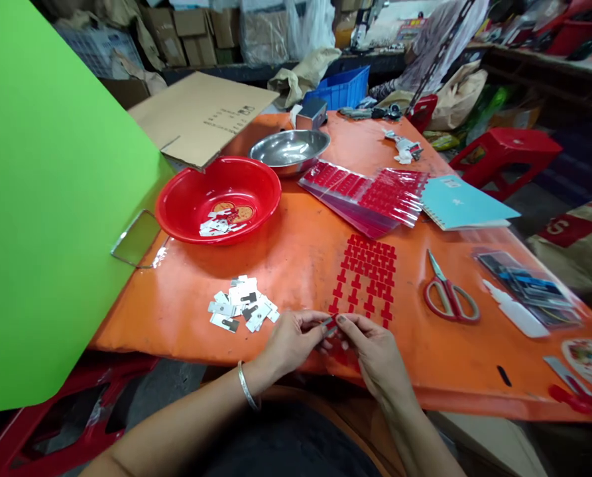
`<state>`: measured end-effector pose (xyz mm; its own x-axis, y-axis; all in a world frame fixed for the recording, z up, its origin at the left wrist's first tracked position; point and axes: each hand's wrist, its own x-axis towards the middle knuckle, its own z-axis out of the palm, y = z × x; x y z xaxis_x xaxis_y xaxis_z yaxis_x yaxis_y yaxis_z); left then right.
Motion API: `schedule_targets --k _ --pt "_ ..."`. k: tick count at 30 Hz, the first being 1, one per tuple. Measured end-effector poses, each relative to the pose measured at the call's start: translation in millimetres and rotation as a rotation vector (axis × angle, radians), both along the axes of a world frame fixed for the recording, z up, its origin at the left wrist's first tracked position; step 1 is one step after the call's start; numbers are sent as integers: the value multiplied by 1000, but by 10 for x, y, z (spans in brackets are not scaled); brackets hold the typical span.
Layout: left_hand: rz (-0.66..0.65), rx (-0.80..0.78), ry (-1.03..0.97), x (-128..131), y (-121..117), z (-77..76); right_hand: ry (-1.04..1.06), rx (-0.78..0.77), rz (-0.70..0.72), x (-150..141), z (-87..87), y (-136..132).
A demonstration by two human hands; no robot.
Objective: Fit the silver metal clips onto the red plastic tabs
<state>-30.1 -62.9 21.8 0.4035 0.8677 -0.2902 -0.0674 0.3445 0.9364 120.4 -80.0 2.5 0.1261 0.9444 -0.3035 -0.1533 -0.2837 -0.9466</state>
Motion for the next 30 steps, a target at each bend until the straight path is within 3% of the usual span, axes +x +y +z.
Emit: schedule_targets --k 2,5,7,9,11,13,16,18,20,22,27,30 --pt "57 168 136 -174 233 113 -74 26 -23 48 12 14" --pt "305 508 390 -616 708 389 -197 84 -58 158 60 13" --pt "432 703 685 -968 1037 559 -290 112 -81 257 78 2" --pt "467 706 1078 -1295 1325 657 -373 138 -126 375 70 -3" --pt "457 597 1361 -1552 1537 681 -465 153 -163 507 37 5" --pt "361 493 1522 -1720 1656 671 -578 152 -177 641 -6 27" --pt "266 468 1577 -1782 1666 681 -748 161 -174 812 -62 88" --pt "347 621 1539 -1679 1585 703 -856 193 -168 892 -87 155" --pt "442 877 1424 -1450 1450 691 -968 221 -153 942 -102 251" --pt "408 1088 1238 -1105 1268 602 -1085 220 -105 969 -112 373" --pt "-87 1144 905 -42 754 66 -1225 176 33 988 -131 693" --pt "-320 1162 868 450 597 -244 -1239 157 102 1027 -134 838"
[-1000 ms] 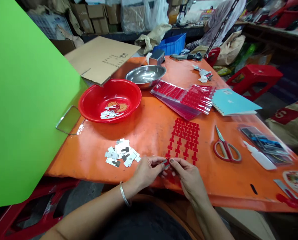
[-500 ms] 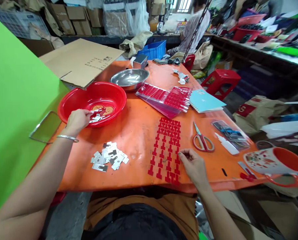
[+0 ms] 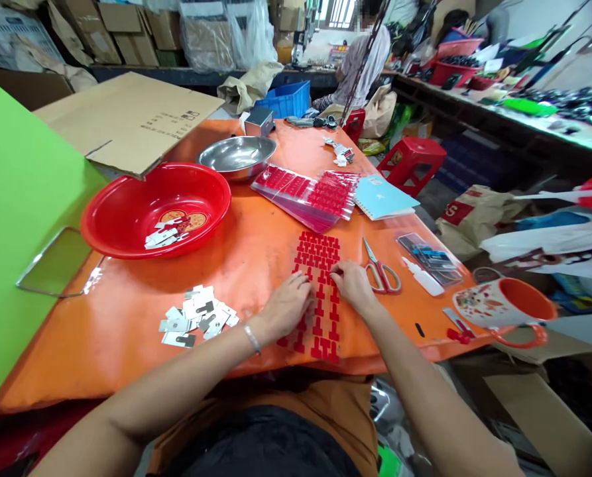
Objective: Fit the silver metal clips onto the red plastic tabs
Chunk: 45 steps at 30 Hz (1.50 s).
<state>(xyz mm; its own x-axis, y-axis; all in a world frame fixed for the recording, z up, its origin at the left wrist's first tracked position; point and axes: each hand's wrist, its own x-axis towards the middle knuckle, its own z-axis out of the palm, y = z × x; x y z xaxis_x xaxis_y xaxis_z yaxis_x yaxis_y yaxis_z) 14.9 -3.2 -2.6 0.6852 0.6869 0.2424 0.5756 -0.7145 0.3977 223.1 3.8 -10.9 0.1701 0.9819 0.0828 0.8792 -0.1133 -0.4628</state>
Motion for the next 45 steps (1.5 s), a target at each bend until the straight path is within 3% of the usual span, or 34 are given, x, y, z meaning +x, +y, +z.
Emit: schedule_targets --k 3,7,17,22,26,30,34,38,42,45 --pt "-21 5 62 288 5 -157 -5 -63 63 73 8 128" --pt "47 -32 160 448 80 -197 -4 -113 114 134 12 243" --pt "39 -15 229 468 104 -225 -36 106 79 -19 -90 -25" --pt "40 -18 230 442 113 -211 8 200 71 -15 -53 -62" --pt "42 -41 210 460 98 -235 187 323 -27 -9 79 -189" --pt "16 -113 98 431 107 -173 577 316 -174 -55 246 -366" --pt "29 -244 -88 -2 143 140 934 168 -222 -191 349 -587" --pt "186 -348 26 -874 167 444 1079 39 -241 -352 357 -800" --pt "409 -407 258 -1579 123 447 1114 -20 -228 -532 287 -892" --pt "481 -418 323 -1771 56 347 1124 -40 -194 -689 231 -901"
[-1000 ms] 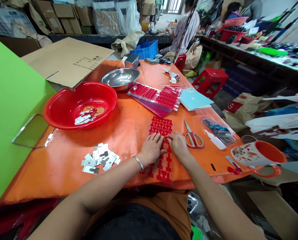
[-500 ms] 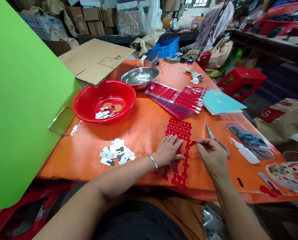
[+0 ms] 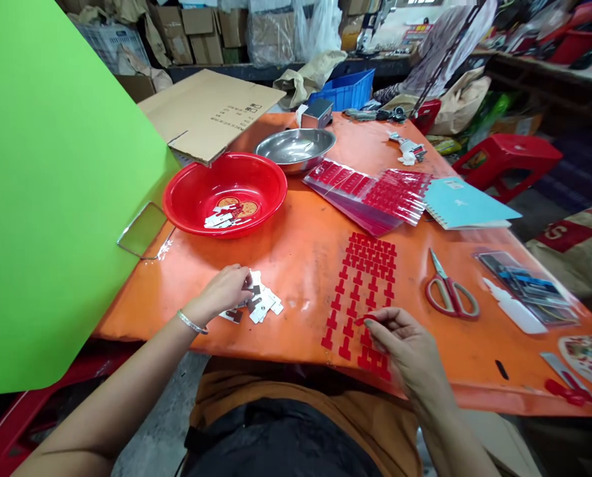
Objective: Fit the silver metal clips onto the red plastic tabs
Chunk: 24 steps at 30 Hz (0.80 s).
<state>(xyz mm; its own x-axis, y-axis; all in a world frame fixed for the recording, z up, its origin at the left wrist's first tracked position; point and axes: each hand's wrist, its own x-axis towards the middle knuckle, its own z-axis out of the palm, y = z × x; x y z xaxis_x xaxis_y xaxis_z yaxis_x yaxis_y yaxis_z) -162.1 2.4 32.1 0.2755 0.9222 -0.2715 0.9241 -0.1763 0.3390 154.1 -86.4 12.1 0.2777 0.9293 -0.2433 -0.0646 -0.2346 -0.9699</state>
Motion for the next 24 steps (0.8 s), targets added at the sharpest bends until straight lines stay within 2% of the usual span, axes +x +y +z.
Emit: schedule_targets --k 4,7,10,13,16,18,24 --pt "52 16 -46 -34 -59 -49 -49 25 39 -179 -34 -21" --pt "214 49 -227 -13 -112 -10 -83 37 57 -267 -49 -65" --pt "429 8 -625 126 -237 4 -65 45 66 -356 -64 -113" --pt "557 -289 -1102 421 -426 -59 -24 57 93 -475 -54 -142" --pt "589 -581 -1377 756 -615 -155 -2 73 123 -588 -21 -144" --pt "587 -688 -1462 930 -708 -202 10 84 122 -635 -10 -138" --pt "515 -767 -1473 1136 -805 -209 57 100 103 -642 -72 -139"
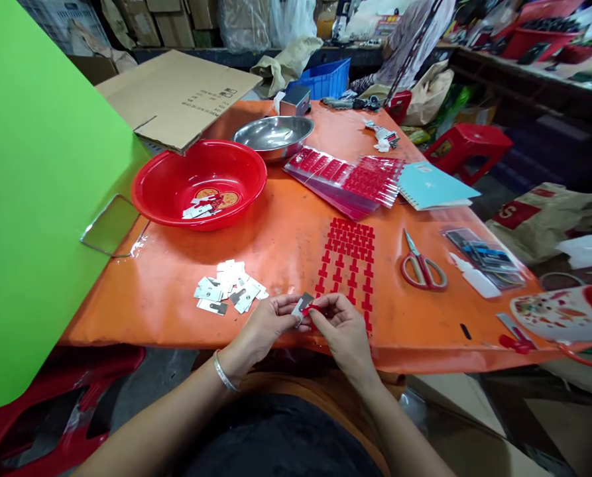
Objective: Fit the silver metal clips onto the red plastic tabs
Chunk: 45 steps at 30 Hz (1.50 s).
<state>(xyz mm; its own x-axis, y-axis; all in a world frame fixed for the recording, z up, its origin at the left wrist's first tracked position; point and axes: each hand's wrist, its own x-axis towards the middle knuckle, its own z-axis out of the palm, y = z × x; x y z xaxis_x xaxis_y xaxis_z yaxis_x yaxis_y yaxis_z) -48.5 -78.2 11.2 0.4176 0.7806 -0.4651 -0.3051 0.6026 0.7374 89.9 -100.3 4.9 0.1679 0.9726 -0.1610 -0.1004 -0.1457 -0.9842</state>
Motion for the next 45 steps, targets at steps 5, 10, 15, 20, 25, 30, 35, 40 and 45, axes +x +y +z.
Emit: schedule_targets --k 5,10,15,20,25,30,35,40,45 --pt "-52 30 20 16 2 35 -77 49 -14 24 -50 -7" --pt "-42 42 30 27 3 13 -89 60 26 41 -81 -19" --pt "-73 12 11 18 13 11 -138 124 27 79 -126 -31" --pt "-90 -8 3 8 19 50 -168 145 42 89 -134 -34" --pt "-102 6 1 10 10 54 -165 141 46 82 -130 -38" --pt "-101 6 5 5 8 59 -154 128 49 82 -134 -38" --pt "-97 13 1 -3 3 50 -151 128 61 76 -135 -35" --pt "-101 25 -6 -11 3 24 -148 126 65 70 -135 -37" --pt "-127 56 -10 -29 -7 48 -143 124 57 62 -116 -41"
